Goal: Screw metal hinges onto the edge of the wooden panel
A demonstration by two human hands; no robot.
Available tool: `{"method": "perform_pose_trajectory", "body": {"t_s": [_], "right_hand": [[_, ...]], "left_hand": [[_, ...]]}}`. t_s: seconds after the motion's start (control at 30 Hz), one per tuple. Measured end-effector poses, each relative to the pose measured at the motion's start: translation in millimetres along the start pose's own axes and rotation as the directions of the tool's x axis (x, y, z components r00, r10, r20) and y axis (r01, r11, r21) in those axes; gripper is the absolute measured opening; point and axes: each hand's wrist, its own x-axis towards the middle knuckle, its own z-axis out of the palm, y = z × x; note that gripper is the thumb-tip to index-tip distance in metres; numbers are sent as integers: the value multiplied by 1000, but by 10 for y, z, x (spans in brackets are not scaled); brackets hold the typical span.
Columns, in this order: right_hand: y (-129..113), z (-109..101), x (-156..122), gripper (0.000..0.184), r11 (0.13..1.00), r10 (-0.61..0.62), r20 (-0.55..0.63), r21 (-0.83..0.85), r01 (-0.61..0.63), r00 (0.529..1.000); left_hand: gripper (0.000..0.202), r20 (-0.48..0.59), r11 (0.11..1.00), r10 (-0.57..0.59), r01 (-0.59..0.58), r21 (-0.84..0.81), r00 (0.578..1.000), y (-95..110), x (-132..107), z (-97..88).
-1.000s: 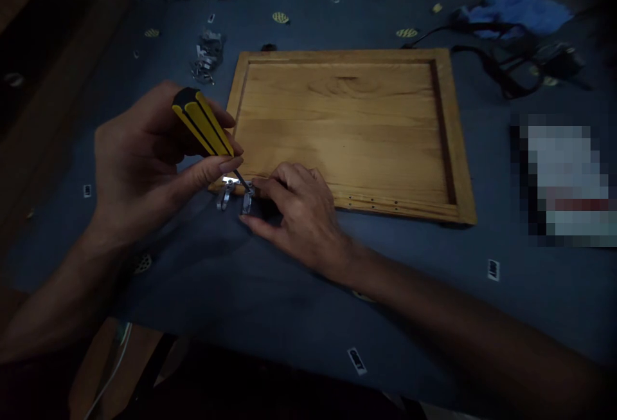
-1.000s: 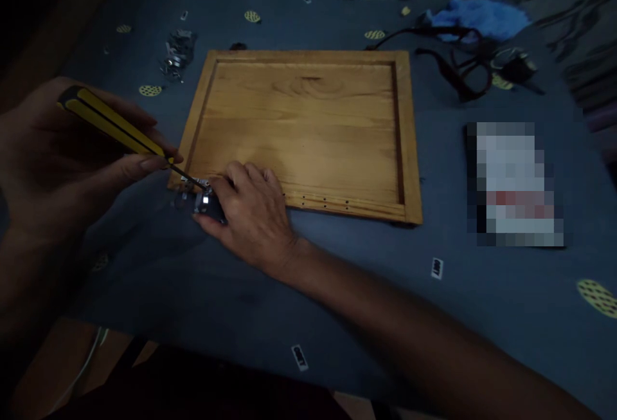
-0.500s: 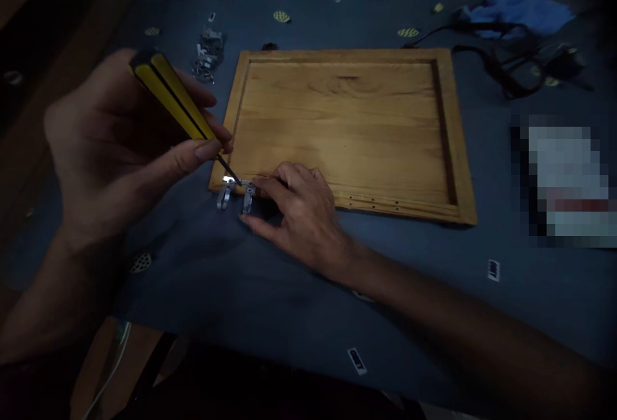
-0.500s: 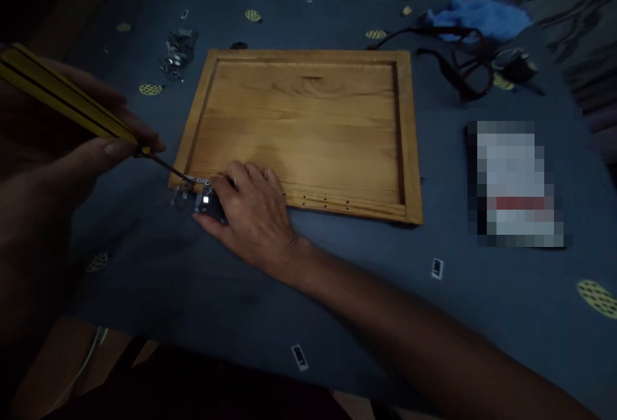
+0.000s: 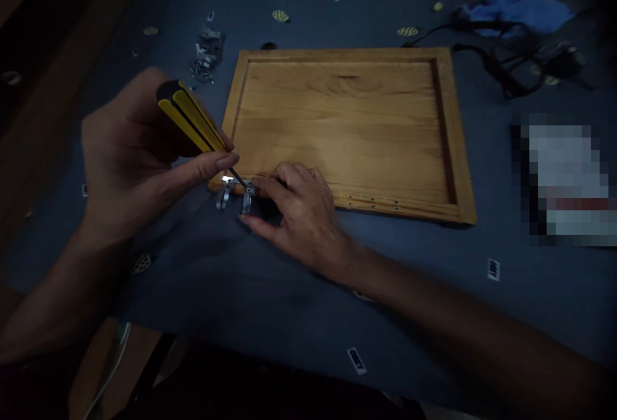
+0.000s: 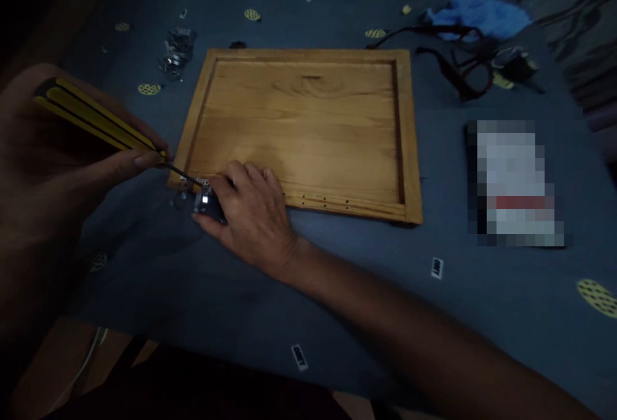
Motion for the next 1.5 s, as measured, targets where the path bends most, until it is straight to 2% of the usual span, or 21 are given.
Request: {"method": "perform_pose_trajectory", "body": {"t_s": [0.23,0.47,0.63,0.8,1.0,1.27,1.5], "right_hand": [[-9,-8,3,41,1000,-6,-5,-6,6,1000],[-7,-12,2,43,1000,-9,14,-17,9,1000],[3,-9,2,45,1000,-18,0,-24,18,1000],[9,-6,-4,45,1000,-23,-8,-11,23,1000],[9,7,-10,44,999,-43,-48,-4,43,998],[6,5,-10,43,999,-35,-39,-24,34,999],[8,9,-8,40,999,-35,-49,-30,34,998]], "left_hand": [[37,-9,997,50,-49,60,999,-79,40,-11],[46,-30,993,121,-121,15,992,-153,63,28],[35,-19,995,32,-30,95,999,-86,48,19],[31,-4,991,109,-109,76,994,-107,60,20],[37,-16,995,-49,50,90,999,-22,50,26],[43,-43,996,-10,13,87,999,-73,45,22],[41,-24,993,14,-11,119,1000,-46,51,7]]}}
